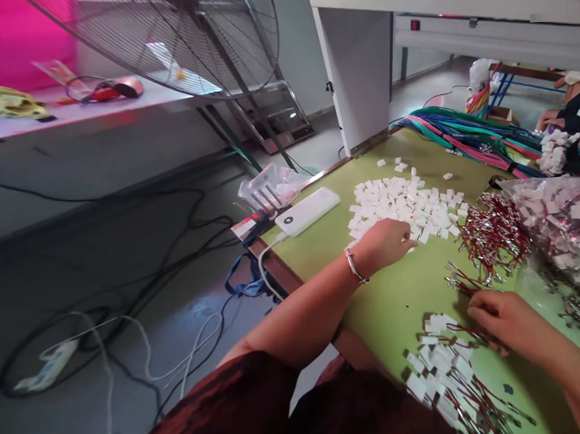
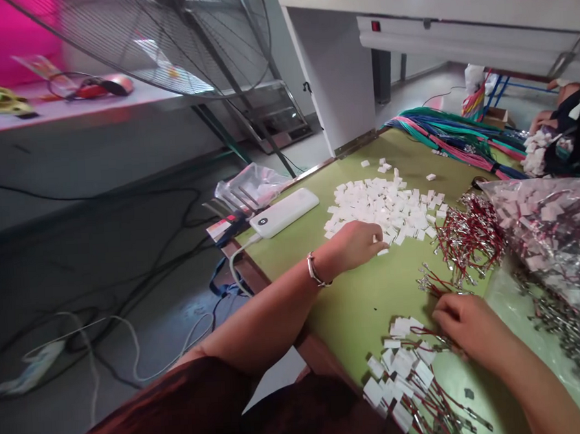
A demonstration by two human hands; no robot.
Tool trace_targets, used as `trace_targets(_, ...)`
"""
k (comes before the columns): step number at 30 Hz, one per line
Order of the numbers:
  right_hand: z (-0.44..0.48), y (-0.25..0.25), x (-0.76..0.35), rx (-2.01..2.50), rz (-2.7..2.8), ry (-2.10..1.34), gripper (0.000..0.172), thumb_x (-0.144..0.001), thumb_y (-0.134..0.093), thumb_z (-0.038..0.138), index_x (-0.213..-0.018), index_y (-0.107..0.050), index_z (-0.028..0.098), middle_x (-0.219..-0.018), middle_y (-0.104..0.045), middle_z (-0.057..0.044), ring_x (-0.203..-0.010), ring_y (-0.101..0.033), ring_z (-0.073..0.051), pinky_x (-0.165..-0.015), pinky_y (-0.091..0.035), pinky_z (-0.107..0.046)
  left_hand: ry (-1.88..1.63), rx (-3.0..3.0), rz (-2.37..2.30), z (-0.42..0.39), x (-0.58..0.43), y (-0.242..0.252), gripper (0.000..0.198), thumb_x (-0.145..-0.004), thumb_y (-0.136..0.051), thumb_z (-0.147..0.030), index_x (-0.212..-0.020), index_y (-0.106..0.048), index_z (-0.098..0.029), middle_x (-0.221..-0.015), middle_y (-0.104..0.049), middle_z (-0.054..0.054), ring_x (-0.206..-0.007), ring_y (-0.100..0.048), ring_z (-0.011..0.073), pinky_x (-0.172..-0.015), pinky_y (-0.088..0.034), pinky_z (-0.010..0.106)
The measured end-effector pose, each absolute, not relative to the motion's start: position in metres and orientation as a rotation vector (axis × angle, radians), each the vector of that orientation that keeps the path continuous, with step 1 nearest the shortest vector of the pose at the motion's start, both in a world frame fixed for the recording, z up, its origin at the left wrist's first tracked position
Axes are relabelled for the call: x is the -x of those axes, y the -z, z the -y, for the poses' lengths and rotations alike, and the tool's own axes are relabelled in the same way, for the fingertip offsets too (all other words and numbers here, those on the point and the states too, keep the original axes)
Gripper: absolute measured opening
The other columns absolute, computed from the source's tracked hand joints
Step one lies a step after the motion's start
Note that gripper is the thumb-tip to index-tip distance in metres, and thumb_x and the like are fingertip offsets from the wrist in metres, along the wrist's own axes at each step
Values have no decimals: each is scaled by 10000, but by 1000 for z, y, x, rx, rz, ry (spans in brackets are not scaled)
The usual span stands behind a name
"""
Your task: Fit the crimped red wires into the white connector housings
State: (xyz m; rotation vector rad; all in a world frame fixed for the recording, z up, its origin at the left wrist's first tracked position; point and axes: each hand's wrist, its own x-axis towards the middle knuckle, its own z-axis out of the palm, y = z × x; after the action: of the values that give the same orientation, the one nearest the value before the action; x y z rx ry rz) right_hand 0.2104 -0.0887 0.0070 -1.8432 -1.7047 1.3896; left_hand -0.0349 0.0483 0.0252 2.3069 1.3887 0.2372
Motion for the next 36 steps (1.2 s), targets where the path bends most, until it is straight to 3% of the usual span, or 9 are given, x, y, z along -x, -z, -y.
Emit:
trace_targets(4, 90, -18, -205, 1636, 2200, -1138, 209, -801, -573, 242, -608, -653, 226, -606, -639, -7, -567, -556, -140, -556, -411, -273, -79, -2453, -1347, -42, 28, -14, 232, -859, -617, -333, -958, -687, -136, -961, -666, 129, -869, -611, 262, -682, -416, 307)
trace_targets(8, 85, -18, -212, 1800, 2163, -754, 175, -842, -564, 289, -731, -692, 245, -740, -689, -29, -639, -587, -170, -615, -420, -313, -50, -2516, -1304, -39, 25, -11, 162, -867, -579, -234, -932, -691, -138, -991, -629, 126, -853, -607, 237, -672, -435, 298)
trace_targets(13, 78, 1, -211, 1978, 2143, -270, 146, -849, -578, 308, -876, -693, 223, -911, -679, -80, -752, -618, -218, -626, -422, -334, -411, -2443, -1088, -38, 23, -15, 141, -844, -612, -237, -793, -706, -146, -896, -634, 86, -893, -581, 212, -758, -448, 300)
trace_targets(17, 74, 7, -209, 1922, 2107, -343, 195, -894, -499, 257, -836, -679, 206, -871, -672, -71, -755, -611, -199, -673, -431, -331, -582, -1999, -939, -36, 19, -12, 189, -814, -651, -274, -942, -727, -159, -836, -686, 48, -726, -584, 142, -688, -450, 263)
trace_targets(20, 71, 7, -212, 1853, 1941, -495, 186, -869, -529, 297, -788, -665, 200, -807, -661, -50, -711, -593, -180, -682, -438, -324, -549, -1703, -845, -34, 14, -7, 247, -821, -640, -273, -1035, -721, -180, -884, -716, 40, -724, -591, 117, -685, -449, 242)
trace_targets(27, 72, -5, -207, 1756, 1680, -606, 238, -786, -577, 399, -648, -601, 207, -623, -565, 3, -550, -481, -131, -535, -366, -262, -539, -1067, -792, -25, -1, -3, 126, -772, -737, -238, -765, -677, -128, -580, -597, -23, -498, -482, 49, -514, -376, 194)
trace_targets(36, 83, -7, -196, 1718, 1777, -811, 205, -849, -520, 363, -704, -524, 218, -588, -544, 31, -535, -475, -122, -532, -359, -245, -488, -817, -679, -20, -6, 3, 147, -763, -772, -164, -887, -711, -113, -695, -669, 9, -558, -580, 56, -606, -484, 208)
